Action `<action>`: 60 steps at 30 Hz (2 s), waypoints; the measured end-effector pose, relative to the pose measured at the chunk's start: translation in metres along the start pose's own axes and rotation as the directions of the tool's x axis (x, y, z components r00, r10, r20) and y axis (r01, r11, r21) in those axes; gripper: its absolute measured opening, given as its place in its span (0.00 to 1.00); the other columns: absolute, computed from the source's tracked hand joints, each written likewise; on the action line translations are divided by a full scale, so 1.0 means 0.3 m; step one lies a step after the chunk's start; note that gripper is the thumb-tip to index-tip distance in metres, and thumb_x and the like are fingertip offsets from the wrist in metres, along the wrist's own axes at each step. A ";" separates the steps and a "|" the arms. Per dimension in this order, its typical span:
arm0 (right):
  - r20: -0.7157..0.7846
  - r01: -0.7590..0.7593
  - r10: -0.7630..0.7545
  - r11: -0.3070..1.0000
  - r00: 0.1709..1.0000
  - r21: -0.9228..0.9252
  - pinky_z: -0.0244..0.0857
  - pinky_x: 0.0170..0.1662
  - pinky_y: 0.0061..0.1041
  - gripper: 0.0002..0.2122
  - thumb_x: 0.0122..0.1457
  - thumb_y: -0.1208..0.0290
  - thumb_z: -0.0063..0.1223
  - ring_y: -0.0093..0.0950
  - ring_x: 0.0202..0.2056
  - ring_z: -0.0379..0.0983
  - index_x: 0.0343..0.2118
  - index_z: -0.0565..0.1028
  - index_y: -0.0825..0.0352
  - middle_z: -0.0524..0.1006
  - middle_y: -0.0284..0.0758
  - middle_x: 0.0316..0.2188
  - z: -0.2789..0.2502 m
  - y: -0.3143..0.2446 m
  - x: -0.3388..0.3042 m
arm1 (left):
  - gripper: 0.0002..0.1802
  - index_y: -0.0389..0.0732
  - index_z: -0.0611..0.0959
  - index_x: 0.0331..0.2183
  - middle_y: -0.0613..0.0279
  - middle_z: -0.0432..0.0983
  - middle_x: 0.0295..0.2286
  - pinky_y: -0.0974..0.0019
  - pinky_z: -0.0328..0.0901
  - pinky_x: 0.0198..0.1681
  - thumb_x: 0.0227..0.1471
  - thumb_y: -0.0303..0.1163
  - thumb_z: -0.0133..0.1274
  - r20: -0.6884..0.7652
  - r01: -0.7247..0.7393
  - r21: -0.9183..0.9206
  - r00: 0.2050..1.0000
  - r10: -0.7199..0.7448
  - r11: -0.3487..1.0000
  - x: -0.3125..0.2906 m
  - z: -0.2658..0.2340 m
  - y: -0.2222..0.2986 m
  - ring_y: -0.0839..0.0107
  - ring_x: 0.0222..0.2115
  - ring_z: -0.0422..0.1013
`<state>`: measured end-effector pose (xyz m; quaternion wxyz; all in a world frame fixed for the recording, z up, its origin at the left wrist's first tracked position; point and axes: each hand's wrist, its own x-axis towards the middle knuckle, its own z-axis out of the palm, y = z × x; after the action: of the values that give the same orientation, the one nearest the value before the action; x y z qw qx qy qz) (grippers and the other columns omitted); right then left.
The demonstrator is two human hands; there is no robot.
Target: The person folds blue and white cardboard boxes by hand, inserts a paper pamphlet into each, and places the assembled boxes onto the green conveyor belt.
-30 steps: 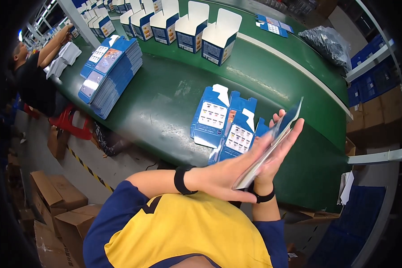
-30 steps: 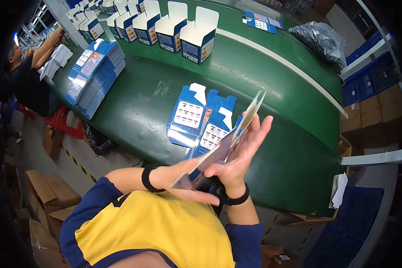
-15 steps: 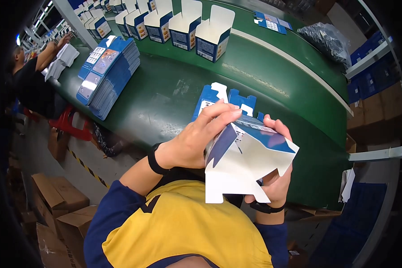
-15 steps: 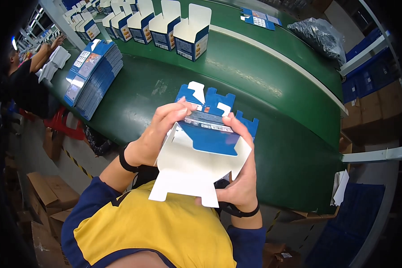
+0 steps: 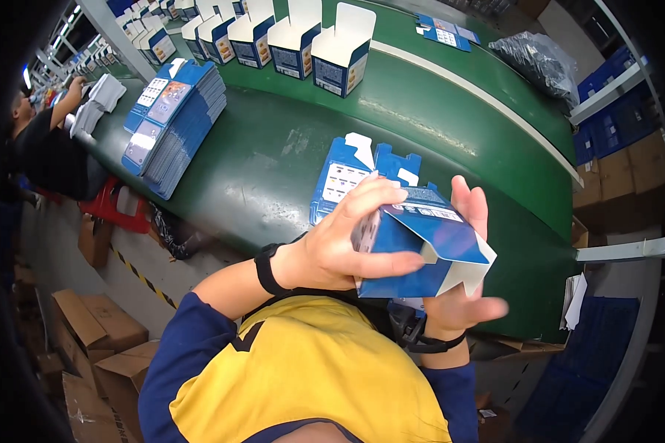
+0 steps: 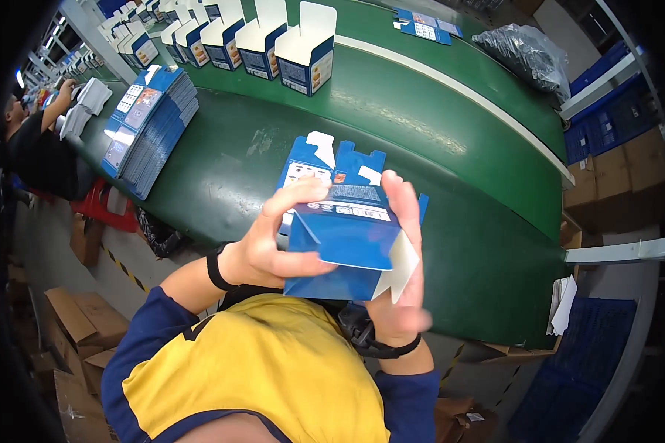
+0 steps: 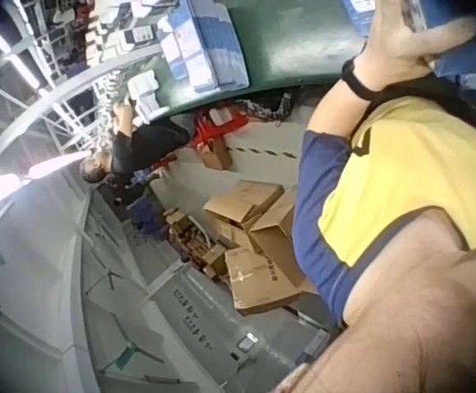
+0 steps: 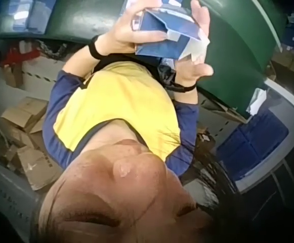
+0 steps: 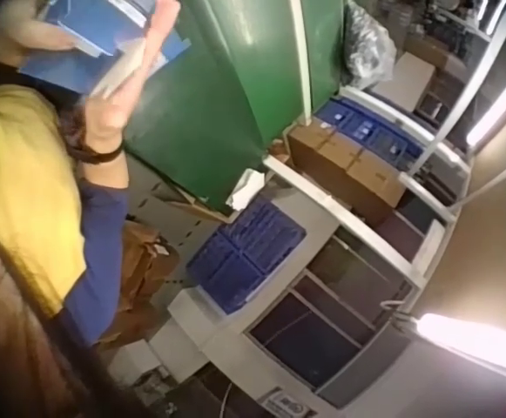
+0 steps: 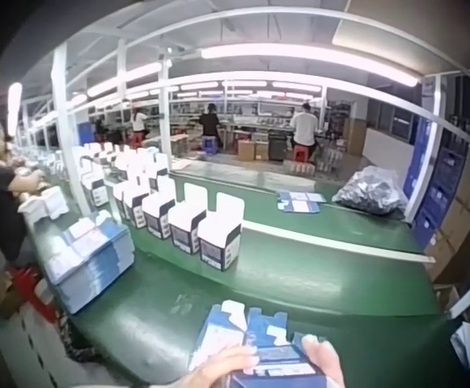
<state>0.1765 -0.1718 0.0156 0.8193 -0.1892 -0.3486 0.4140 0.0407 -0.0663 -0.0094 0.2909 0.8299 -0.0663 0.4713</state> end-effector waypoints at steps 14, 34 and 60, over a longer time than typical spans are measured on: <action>0.494 0.436 -0.055 0.561 0.868 -0.704 0.58 0.54 0.34 0.22 0.50 0.68 0.61 0.38 0.53 0.65 0.49 0.72 0.65 0.66 0.47 0.53 -0.131 -0.015 0.035 | 0.36 0.49 0.72 0.47 0.45 0.62 0.47 0.48 0.57 0.52 0.31 0.22 0.63 -0.135 0.232 -0.341 0.947 -0.292 0.911 0.010 0.017 0.011 0.45 0.46 0.63; 0.318 0.169 0.331 0.410 0.888 -0.897 0.68 0.42 0.24 0.23 0.46 0.76 0.62 0.32 0.40 0.76 0.48 0.72 0.68 0.76 0.41 0.43 -0.077 -0.077 0.115 | 0.55 0.41 0.63 0.56 0.48 0.61 0.51 0.52 0.57 0.53 0.25 0.42 0.71 0.218 0.267 -0.032 0.942 -0.254 0.963 0.063 -0.098 0.011 0.49 0.48 0.62; 0.064 -0.073 0.113 0.895 0.992 -0.440 0.42 0.62 0.33 0.45 0.54 0.37 0.42 0.35 0.62 0.49 0.61 0.48 0.74 0.51 0.49 0.61 -0.122 -0.021 0.171 | 0.32 0.65 0.66 0.52 0.46 0.51 0.55 0.37 0.46 0.57 0.45 0.35 0.59 0.075 -0.193 0.163 0.980 0.183 0.968 0.081 -0.022 -0.108 0.46 0.56 0.55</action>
<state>0.2278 -0.1347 0.0157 0.7192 -0.3661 -0.4588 0.3718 0.0616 -0.0321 -0.0007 0.1714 0.8553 -0.1129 0.4758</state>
